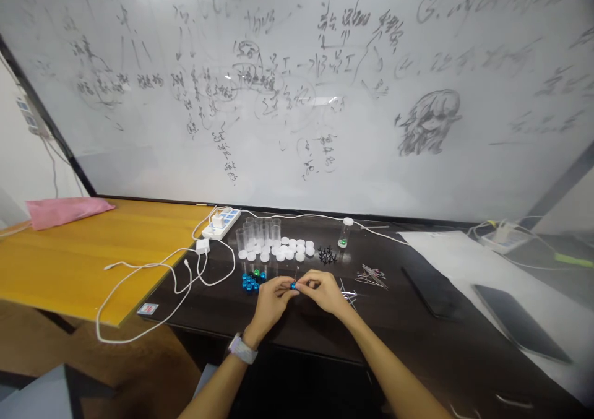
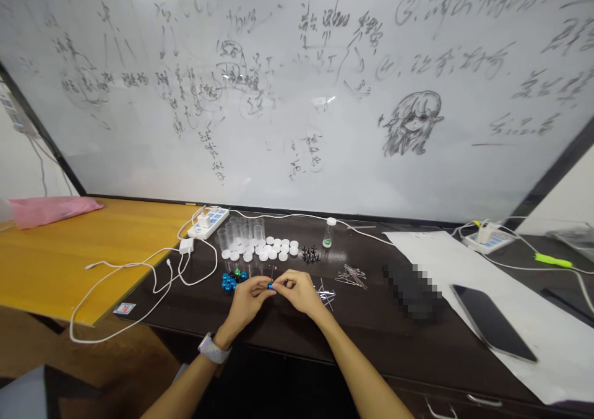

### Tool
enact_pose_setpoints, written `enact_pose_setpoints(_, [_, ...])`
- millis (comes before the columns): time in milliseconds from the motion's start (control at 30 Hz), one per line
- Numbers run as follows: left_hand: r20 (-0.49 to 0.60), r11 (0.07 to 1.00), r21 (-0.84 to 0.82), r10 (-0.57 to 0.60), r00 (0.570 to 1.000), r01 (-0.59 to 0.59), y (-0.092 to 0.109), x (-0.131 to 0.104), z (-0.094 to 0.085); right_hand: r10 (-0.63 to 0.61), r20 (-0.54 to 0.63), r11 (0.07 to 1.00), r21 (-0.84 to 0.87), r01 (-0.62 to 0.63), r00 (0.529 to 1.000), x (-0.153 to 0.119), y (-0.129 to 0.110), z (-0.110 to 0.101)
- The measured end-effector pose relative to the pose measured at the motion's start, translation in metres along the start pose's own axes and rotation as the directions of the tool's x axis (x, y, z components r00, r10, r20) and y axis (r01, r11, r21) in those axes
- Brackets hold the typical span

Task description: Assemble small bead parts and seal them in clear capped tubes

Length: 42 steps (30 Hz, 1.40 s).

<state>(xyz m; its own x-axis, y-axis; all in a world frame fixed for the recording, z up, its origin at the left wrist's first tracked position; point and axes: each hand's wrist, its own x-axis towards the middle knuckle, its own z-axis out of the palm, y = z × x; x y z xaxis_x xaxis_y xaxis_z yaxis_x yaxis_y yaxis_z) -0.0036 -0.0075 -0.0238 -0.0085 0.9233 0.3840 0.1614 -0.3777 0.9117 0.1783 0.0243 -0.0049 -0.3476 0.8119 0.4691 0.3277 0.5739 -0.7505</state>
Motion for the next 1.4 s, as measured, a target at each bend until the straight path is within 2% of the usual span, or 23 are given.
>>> enact_pose_setpoints(300, [0.012, 0.999, 0.025, 0.037, 0.999, -0.037, 0.001, -0.0005, -0.0009, -0.073, -0.009, 0.997, -0.038, 0.073, 0.997, -0.0021, -0.0023, 0.0024])
enact_pose_setpoints(533, [0.007, 0.984, -0.12, -0.133, 0.991, 0.133, -0.0028, 0.0034, -0.0024, -0.126, -0.009, 0.986, -0.11, 0.124, 0.992, -0.0017, -0.0054, 0.0069])
enact_pose_setpoints(800, [0.067, 0.943, -0.237, -0.224, 0.972, 0.233, -0.0023, 0.0056, -0.0041, -0.111, -0.037, 0.987, -0.118, 0.106, 0.993, -0.0027, -0.0017, 0.0096])
enact_pose_setpoints(933, [0.067, 0.94, -0.253, -0.221, 0.973, 0.23, -0.0023, 0.0059, -0.0033, -0.099, -0.036, 0.99, -0.109, 0.095, 0.994, -0.0029, -0.0037, 0.0081])
enact_pose_setpoints(1233, [0.088, 0.97, -0.166, -0.162, 0.983, 0.175, -0.0043, 0.0051, -0.003, -0.027, -0.039, 0.995, -0.101, 0.023, 0.999, -0.0007, -0.0072, 0.0062])
enact_pose_setpoints(1400, [0.082, 0.985, -0.102, -0.134, 0.988, 0.142, -0.0026, 0.0032, -0.0023, 0.085, -0.012, 0.996, -0.002, -0.085, 0.996, 0.0007, -0.0032, 0.0069])
